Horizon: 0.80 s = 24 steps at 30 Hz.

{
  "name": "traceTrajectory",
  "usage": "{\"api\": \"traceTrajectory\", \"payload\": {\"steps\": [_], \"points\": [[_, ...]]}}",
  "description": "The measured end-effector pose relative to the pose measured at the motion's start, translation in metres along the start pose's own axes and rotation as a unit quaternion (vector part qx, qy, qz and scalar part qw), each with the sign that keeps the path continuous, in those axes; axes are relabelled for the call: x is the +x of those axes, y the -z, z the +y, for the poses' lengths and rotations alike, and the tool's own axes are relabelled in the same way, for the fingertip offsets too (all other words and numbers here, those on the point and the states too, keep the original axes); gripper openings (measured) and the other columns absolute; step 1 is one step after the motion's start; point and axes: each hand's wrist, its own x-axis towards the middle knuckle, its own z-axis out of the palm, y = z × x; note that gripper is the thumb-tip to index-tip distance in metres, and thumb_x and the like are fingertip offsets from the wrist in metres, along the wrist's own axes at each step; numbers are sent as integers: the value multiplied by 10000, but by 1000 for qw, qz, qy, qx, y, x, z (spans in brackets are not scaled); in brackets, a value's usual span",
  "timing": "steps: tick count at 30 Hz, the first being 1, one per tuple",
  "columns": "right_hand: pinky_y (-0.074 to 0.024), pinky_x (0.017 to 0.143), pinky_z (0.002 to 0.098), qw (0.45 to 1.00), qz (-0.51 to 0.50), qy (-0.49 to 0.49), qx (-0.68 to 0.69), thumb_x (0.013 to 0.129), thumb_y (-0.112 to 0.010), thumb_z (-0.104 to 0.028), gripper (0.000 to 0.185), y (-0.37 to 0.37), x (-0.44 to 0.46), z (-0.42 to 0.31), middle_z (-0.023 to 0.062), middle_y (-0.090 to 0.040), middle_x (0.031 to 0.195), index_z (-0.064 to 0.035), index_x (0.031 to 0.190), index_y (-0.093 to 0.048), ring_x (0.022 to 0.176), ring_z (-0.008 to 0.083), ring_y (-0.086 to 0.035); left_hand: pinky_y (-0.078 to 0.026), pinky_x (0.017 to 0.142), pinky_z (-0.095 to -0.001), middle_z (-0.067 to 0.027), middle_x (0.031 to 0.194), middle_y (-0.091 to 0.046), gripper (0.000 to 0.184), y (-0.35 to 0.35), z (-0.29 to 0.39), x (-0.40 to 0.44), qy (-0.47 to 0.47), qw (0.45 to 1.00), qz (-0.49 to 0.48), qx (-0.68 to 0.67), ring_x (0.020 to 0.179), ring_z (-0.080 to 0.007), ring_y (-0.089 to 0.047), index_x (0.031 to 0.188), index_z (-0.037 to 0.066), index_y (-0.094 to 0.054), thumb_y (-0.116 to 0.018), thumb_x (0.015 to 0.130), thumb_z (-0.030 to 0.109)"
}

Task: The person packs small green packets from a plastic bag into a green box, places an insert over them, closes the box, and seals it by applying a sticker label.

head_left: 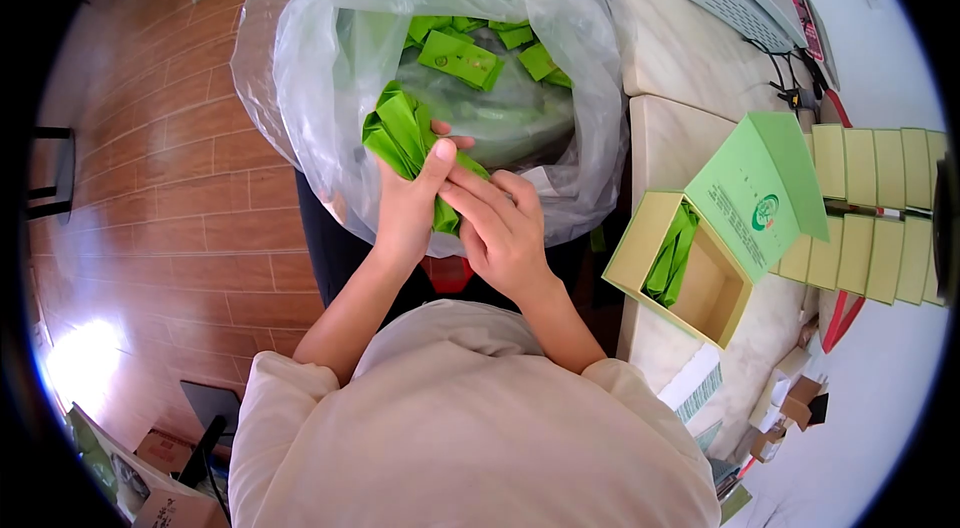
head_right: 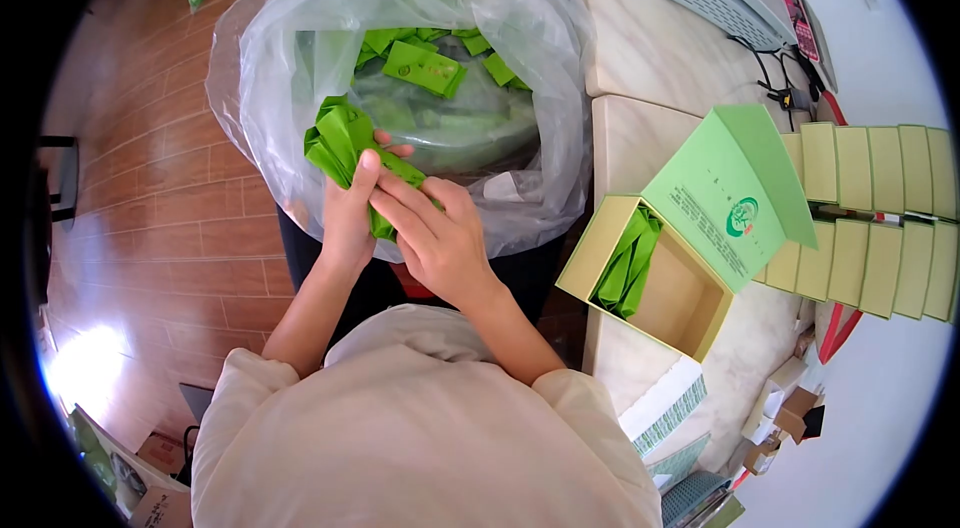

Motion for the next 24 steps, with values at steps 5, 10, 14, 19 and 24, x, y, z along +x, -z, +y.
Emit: {"api": "traceTrajectory", "payload": {"steps": [5, 10, 14, 19, 24], "points": [[-428, 835, 311, 974, 16, -97, 203, 834, -639, -115, 349, 23, 7, -11, 68, -630, 1104, -37, 1168, -575, 961, 210, -537, -459, 936, -393, -175, 1261, -528, 455, 16, 8, 1, 36, 989, -120, -83, 1085, -261, -567, 1267, -29, -458, -484, 922, 268], [-441, 766, 255, 824, 44, -403, 397, 899, -647, -188, 299, 14, 0, 5, 66, -615, 976, -8, 1108, -528, 898, 106, -569, -441, 978, -410, -196, 1266, -513, 536, 9, 17, 1, -92, 987, -132, -13, 1139, -282, -542, 1306, -29, -423, -496, 909, 323], [-440, 629, 202, 749, 11, -397, 531, 852, -691, -82, 338, 20, 7, -14, 57, -624, 949, -15, 1128, -508, 760, 72, -552, -472, 938, -398, -185, 1273, -511, 551, 26, 2, -4, -110, 988, -107, 17, 1111, -264, -552, 1335, -4, -390, -564, 903, 289], [-437, 615, 228, 889, 92, -289, 344, 883, -644, -84, 252, 20, 7, -17, 51, -596, 884, -12, 1097, -534, 713, 93, -518, -476, 907, -413, -129, 1155, -559, 562, 22, 12, -7, -39, 994, -85, -57, 1042, -246, -576, 1336, 28, -415, -657, 869, 225], [-442, 610, 250, 909, 135, -237, 315, 884, -612, -32, 111, 23, 3, -9, 73, -583, 876, -10, 991, -590, 700, 133, -525, -465, 871, -385, -107, 1021, -583, 394, 44, 12, -1, -96, 982, -165, -13, 962, -235, -573, 1143, 21, -485, -698, 827, 120]]}}
